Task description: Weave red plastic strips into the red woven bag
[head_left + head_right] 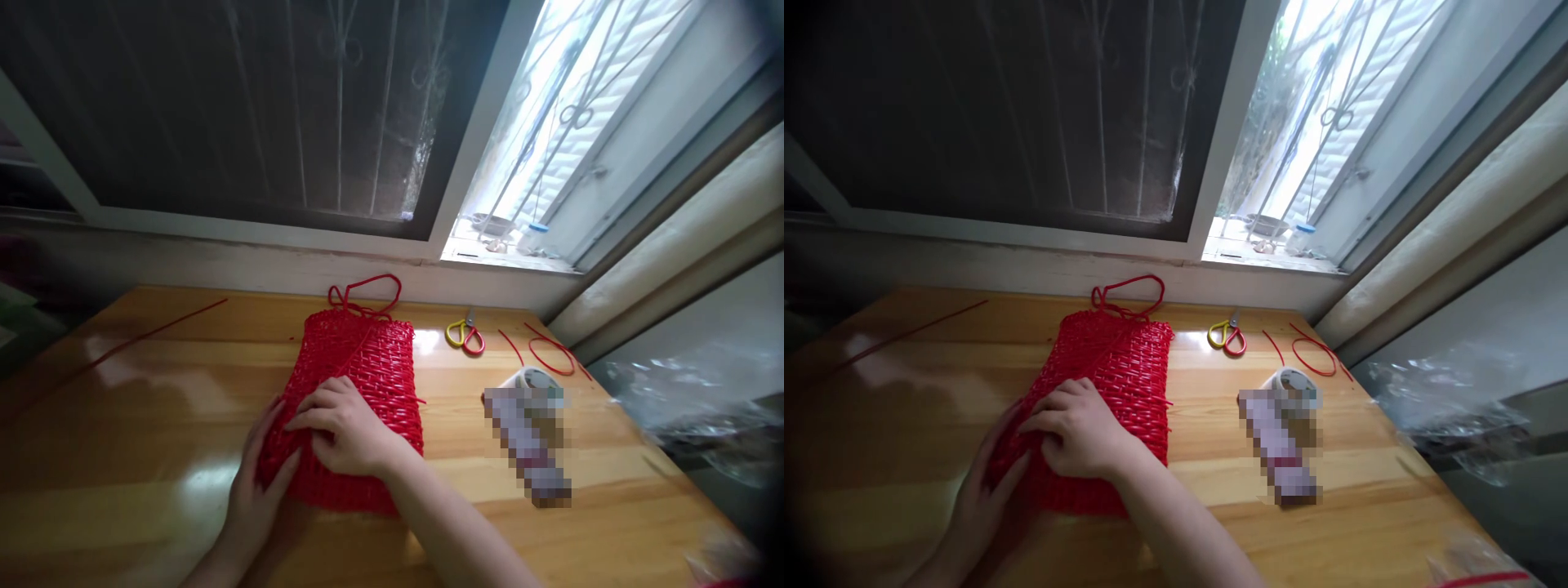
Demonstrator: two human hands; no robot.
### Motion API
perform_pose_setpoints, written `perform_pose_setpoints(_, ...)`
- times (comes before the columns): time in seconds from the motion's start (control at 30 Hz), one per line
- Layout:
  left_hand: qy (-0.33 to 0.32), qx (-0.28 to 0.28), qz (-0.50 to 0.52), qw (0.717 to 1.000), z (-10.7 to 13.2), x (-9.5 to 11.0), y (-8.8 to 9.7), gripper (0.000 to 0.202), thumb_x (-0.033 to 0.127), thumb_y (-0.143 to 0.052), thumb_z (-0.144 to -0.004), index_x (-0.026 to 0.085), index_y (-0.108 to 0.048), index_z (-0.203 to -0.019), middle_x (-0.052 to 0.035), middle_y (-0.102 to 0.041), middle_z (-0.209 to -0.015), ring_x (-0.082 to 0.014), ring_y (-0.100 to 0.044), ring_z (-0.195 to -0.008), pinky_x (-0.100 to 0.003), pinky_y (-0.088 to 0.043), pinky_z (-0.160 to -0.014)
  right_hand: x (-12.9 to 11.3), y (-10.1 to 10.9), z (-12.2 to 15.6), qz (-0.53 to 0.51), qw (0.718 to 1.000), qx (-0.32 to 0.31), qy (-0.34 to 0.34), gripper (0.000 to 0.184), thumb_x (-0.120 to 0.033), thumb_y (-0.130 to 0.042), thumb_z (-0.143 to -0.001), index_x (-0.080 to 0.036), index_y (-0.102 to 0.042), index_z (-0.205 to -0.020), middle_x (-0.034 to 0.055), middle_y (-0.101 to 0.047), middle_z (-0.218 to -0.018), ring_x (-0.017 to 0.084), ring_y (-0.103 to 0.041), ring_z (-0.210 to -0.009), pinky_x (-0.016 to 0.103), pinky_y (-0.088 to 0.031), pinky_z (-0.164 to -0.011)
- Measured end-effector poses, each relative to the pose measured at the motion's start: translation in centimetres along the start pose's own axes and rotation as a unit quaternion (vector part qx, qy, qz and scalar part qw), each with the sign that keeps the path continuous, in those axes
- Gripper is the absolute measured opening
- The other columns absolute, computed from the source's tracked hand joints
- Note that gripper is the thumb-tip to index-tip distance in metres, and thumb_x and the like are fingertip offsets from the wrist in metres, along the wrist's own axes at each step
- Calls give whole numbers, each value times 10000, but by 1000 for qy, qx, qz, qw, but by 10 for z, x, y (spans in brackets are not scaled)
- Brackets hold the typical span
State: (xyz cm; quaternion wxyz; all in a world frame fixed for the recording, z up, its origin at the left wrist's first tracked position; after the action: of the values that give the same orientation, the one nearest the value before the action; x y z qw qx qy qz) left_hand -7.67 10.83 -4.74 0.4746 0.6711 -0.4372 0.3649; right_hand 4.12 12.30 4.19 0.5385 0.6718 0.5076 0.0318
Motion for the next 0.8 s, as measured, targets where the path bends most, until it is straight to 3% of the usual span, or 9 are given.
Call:
perform_pose_setpoints(0.3, 26, 9, 64, 998, 1, -3, 0, 378, 362, -446, -835, 271, -465, -1202, -23, -433, -1320, -231, -374, -1229, -429, -242, -1074, 26, 2, 6, -43, 990, 118, -60, 311, -61, -461, -757, -244, -639, -934, 10, -639, -976, 171, -504, -949, 331, -387, -866)
perform_pose_setpoints(0.43, 64, 9, 80, 995, -2, -10, -1, 428, 357, -462, -830, 279, -431, -1251, -11, -421, -1340, -226, -357, -1245, -413, -233, -1082, 30, -3, 6, -54, 990, 112, -72, 298, -71, -455, -768, -247, -641, -920, 17, -632, -973, 178, -505, -961, 339, -408, -858)
perform_pose_setpoints(0.6, 65, -14, 81, 995, -2, -14, -6, 425, 346, -458, -834, 290, -438, -1255, 1, -395, -1368, -226, -341, -1260, -415, -214, -1090, 32, -4, 7, -64, 988, 119, -81, 297, -62, -454, -768, -240, -645, -911, 22, -636, -941, 172, -501, -959, 333, -415, -862)
perform_pose_setpoints(0.8, 71, 16, 73, 995, -3, -15, -8, 404, 348, -458, -830, 285, -460, -1229, -5, -426, -1338, -226, -361, -1244, -417, -235, -1080, 38, -6, 6, -76, 987, 112, -89, 280, -65, -478, -755, -223, -643, -916, 24, -646, -914, 176, -513, -932, 330, -420, -852)
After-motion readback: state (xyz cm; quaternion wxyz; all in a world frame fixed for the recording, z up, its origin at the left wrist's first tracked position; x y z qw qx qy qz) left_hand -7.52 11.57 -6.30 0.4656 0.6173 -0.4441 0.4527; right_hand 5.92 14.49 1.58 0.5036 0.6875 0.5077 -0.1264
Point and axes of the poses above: each hand's wrist, its own z-axis away from the middle knuckle, its own y-axis out of the back of the hand, x = y × z, the point moved 9 cm from there along -z, towards the middle knuckle
